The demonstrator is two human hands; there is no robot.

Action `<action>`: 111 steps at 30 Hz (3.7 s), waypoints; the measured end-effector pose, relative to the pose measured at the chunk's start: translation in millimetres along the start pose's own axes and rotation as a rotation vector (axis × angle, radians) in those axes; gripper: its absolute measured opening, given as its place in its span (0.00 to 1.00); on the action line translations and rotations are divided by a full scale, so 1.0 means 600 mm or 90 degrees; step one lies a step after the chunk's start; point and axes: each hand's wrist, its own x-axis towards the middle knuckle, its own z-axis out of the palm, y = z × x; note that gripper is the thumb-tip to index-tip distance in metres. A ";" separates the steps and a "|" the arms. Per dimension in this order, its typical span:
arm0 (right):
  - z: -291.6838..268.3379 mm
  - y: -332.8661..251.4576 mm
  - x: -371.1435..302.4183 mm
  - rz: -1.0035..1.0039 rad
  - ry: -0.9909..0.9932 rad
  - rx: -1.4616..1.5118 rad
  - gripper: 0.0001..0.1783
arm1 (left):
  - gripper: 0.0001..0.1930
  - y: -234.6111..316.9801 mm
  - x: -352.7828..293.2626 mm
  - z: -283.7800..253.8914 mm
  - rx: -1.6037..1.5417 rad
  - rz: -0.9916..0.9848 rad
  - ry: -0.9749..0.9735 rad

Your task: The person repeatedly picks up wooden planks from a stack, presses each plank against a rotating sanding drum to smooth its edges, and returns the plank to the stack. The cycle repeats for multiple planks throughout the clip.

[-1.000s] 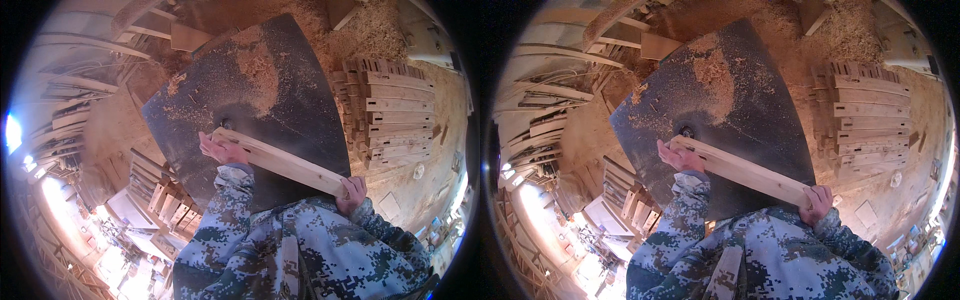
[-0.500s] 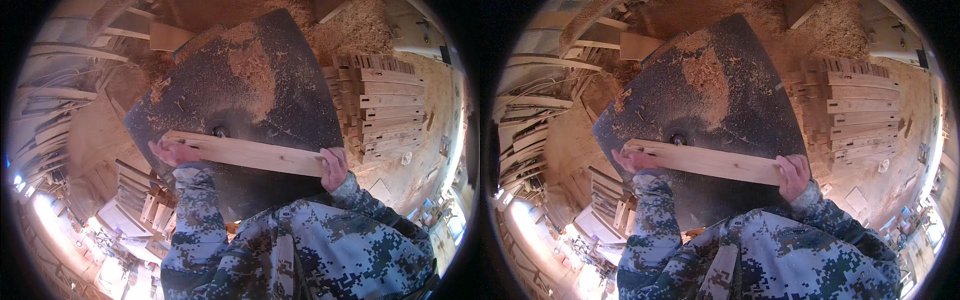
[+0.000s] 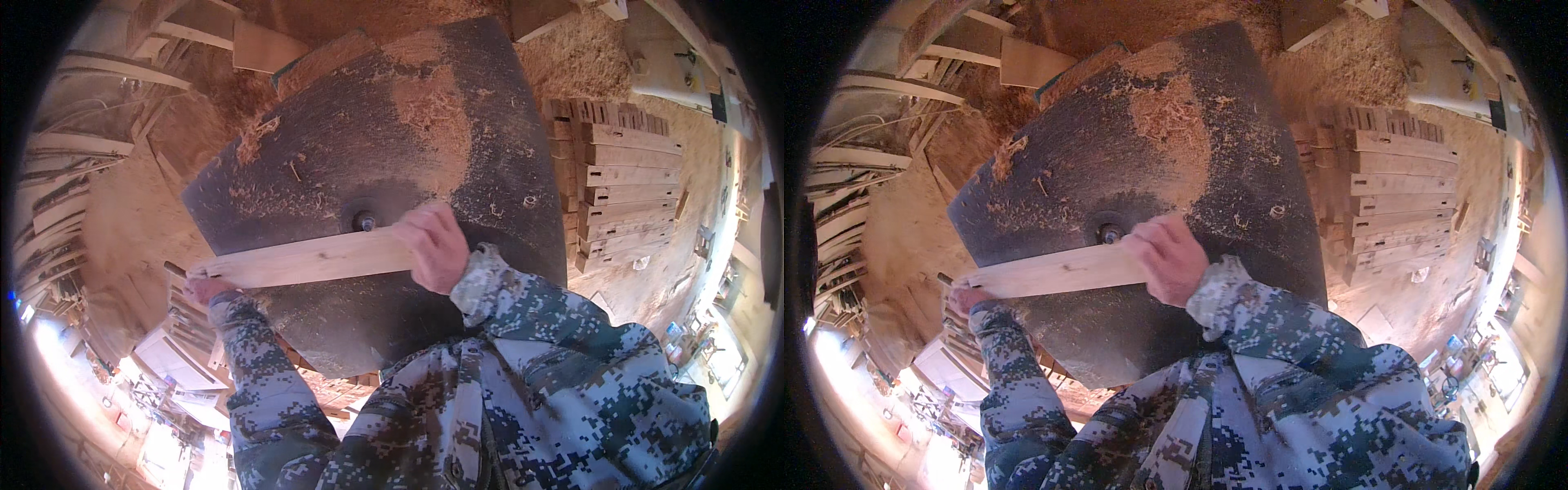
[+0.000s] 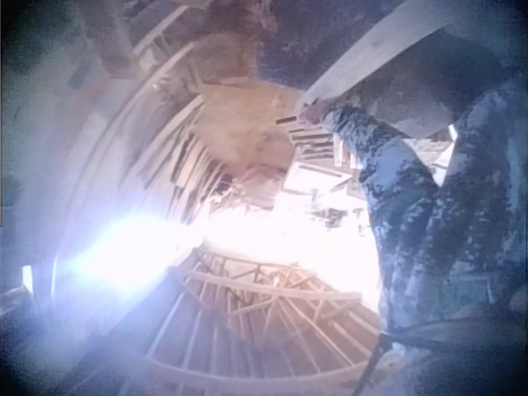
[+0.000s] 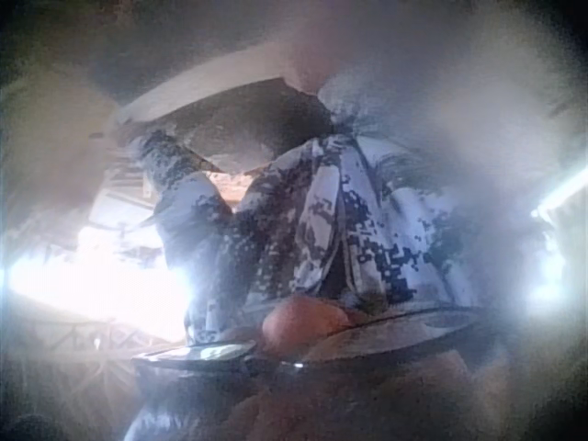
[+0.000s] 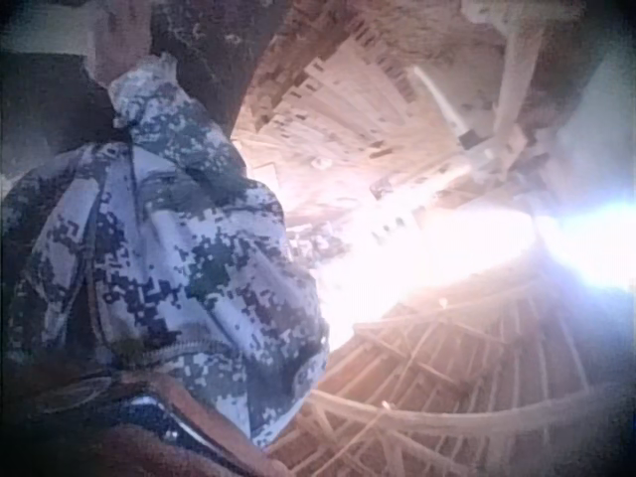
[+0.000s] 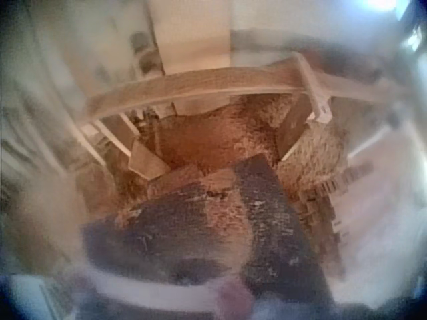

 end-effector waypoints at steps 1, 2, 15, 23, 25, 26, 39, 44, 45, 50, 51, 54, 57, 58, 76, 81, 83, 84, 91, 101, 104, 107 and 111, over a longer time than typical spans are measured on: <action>0.016 -0.005 0.011 -0.017 -0.010 0.009 0.35 | 0.17 -0.032 -0.001 0.012 0.074 0.063 0.007; 0.032 -0.010 0.021 -0.032 -0.023 0.018 0.33 | 0.16 -0.062 -0.006 0.017 0.094 0.101 -0.006; 0.052 -0.073 -0.018 -0.108 -0.284 0.022 0.24 | 0.15 -0.197 -0.099 -0.033 -0.282 0.057 -0.123; -0.274 -0.016 -0.320 0.336 -0.021 -0.091 0.08 | 0.10 0.236 -0.386 -0.292 -0.880 -0.095 -0.211; -0.327 -0.001 -0.381 0.385 -0.005 -0.173 0.07 | 0.17 0.306 -0.459 -0.321 -0.618 0.001 -0.110; -0.344 0.003 -0.407 0.374 -0.009 -0.178 0.09 | 0.16 0.331 -0.488 -0.330 -0.695 0.010 -0.103; -0.339 -0.022 -0.495 0.496 0.015 -0.033 0.12 | 0.16 0.412 -0.512 -0.316 -0.666 0.018 0.045; -0.326 -0.029 -0.517 0.569 0.045 -0.017 0.12 | 0.16 0.415 -0.504 -0.316 -0.647 0.081 0.047; -0.324 -0.030 -0.520 0.565 0.047 -0.021 0.12 | 0.16 0.416 -0.502 -0.316 -0.652 0.095 0.049; -0.311 -0.039 -0.528 0.575 0.075 -0.013 0.12 | 0.15 0.423 -0.494 -0.320 -0.651 0.150 0.048; -0.310 -0.040 -0.527 0.583 0.074 -0.024 0.12 | 0.16 0.424 -0.493 -0.321 -0.654 0.151 0.048; -0.309 -0.042 -0.519 0.573 0.075 -0.036 0.11 | 0.16 0.424 -0.492 -0.322 -0.675 0.137 0.032; -0.311 -0.035 -0.502 0.561 0.063 -0.053 0.11 | 0.18 0.423 -0.487 -0.317 -0.680 0.109 -0.002; -0.313 -0.032 -0.493 0.570 0.060 -0.060 0.11 | 0.19 0.424 -0.484 -0.315 -0.677 0.100 -0.002; -0.343 0.038 -0.369 0.574 -0.002 -0.071 0.09 | 0.29 0.432 -0.452 -0.317 -0.997 -0.113 -0.058; -0.357 0.059 -0.330 0.555 -0.037 -0.092 0.10 | 0.28 0.430 -0.445 -0.322 -0.895 -0.117 -0.042; -0.363 0.067 -0.314 0.526 -0.052 -0.103 0.10 | 0.28 0.430 -0.443 -0.325 -0.882 -0.140 -0.049; -0.366 0.071 -0.307 0.545 -0.049 -0.095 0.09 | 0.28 0.431 -0.442 -0.326 -0.885 -0.151 -0.055; -0.375 0.086 -0.271 0.543 -0.069 -0.112 0.08 | 0.28 0.436 -0.439 -0.334 -0.882 -0.180 -0.037; -0.375 0.104 -0.256 0.520 -0.047 -0.121 0.09 | 0.25 0.437 -0.436 -0.334 -0.855 -0.208 -0.045; -0.377 0.111 -0.257 0.521 -0.037 -0.114 0.09 | 0.24 0.440 -0.437 -0.332 -0.885 -0.227 -0.037; -0.379 0.122 -0.257 0.507 -0.030 -0.115 0.10 | 0.25 0.438 -0.436 -0.329 -0.917 -0.263 -0.045; -0.377 0.114 -0.262 0.514 -0.028 -0.146 0.11 | 0.31 0.424 -0.427 -0.329 -0.906 -0.259 -0.069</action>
